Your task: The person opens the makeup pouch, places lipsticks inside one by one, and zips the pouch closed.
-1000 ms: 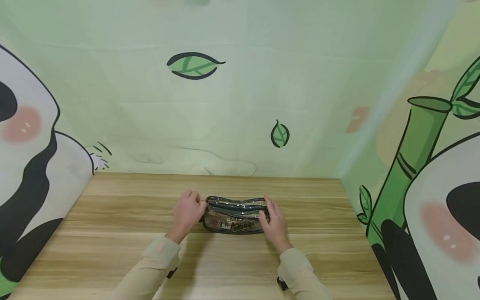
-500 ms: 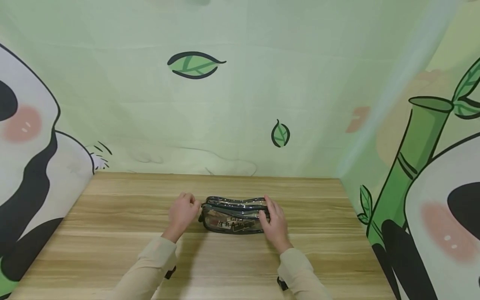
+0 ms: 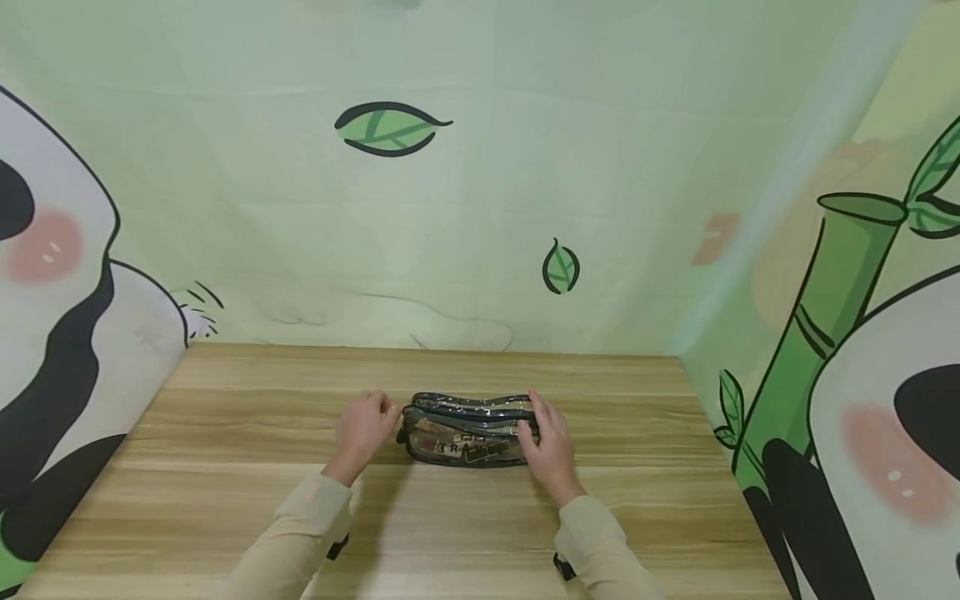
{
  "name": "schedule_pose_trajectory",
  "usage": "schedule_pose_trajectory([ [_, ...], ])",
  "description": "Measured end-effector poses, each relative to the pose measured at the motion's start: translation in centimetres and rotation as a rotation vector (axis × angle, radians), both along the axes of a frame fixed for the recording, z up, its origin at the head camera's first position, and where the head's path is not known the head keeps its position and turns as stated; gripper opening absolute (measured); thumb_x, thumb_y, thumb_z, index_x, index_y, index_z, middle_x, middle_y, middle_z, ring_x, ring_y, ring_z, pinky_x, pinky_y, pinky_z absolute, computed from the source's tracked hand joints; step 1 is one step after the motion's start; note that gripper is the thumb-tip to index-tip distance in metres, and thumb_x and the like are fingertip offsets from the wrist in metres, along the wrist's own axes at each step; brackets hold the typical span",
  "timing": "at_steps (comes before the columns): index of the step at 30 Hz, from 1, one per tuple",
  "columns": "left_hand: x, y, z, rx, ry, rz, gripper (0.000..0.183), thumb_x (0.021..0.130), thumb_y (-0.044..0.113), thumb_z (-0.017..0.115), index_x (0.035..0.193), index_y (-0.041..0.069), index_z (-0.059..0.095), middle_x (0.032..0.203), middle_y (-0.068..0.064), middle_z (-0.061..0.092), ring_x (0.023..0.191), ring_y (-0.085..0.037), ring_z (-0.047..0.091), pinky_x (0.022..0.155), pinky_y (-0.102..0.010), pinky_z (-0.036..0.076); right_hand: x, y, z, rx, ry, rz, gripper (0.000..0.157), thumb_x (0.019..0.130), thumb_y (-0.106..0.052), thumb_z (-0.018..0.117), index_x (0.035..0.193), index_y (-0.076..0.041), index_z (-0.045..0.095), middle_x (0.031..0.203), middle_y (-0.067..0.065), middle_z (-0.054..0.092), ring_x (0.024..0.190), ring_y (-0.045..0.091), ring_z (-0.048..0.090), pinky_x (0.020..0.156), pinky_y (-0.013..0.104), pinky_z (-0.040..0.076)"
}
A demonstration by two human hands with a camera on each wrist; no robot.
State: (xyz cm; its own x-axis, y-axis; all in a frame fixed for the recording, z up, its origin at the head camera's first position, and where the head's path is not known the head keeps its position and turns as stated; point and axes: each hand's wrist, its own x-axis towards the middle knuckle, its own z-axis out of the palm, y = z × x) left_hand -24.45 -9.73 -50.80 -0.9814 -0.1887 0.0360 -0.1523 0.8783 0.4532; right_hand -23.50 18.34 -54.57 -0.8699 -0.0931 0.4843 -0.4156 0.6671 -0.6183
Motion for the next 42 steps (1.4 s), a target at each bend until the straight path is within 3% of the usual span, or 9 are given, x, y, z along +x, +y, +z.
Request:
schedule_pose_trajectory([
  [16, 0.3, 0.1, -1.3, -0.034, -0.023, -0.037, 0.014, 0.083, 0.026, 0.051, 0.075, 0.014, 0.054, 0.076, -0.001, 0.054, 0.062, -0.017, 0.05, 0.046, -0.029, 0.034, 0.1, 0.0, 0.0, -0.004, -0.005, -0.007, 0.049, 0.087, -0.018, 0.047, 0.134, -0.008, 0.037, 0.129, 0.016, 0.046, 0.116, 0.034, 0.043, 0.094, 0.053, 0.035],
  [34, 0.2, 0.0, -1.9, 0.025, -0.026, -0.022, 0.012, 0.081, 0.02, 0.051, 0.071, 0.014, 0.052, 0.073, -0.002, 0.053, 0.061, -0.018, 0.049, 0.045, -0.028, 0.032, 0.0, -0.3, -0.1, 0.001, 0.018, -0.013, 0.049, 0.086, -0.017, 0.047, 0.133, -0.007, 0.038, 0.129, 0.016, 0.047, 0.115, 0.035, 0.043, 0.094, 0.053, 0.036],
  [42, 0.3, -0.1, -2.0, 0.073, -0.008, -0.049, 0.012, 0.082, 0.021, 0.052, 0.072, 0.013, 0.053, 0.071, -0.002, 0.052, 0.06, -0.017, 0.047, 0.046, -0.026, 0.032, 0.1, -0.2, 0.2, 0.01, -0.032, -0.01, 0.049, 0.088, -0.019, 0.046, 0.135, -0.009, 0.036, 0.132, 0.016, 0.044, 0.118, 0.035, 0.041, 0.095, 0.054, 0.034],
])
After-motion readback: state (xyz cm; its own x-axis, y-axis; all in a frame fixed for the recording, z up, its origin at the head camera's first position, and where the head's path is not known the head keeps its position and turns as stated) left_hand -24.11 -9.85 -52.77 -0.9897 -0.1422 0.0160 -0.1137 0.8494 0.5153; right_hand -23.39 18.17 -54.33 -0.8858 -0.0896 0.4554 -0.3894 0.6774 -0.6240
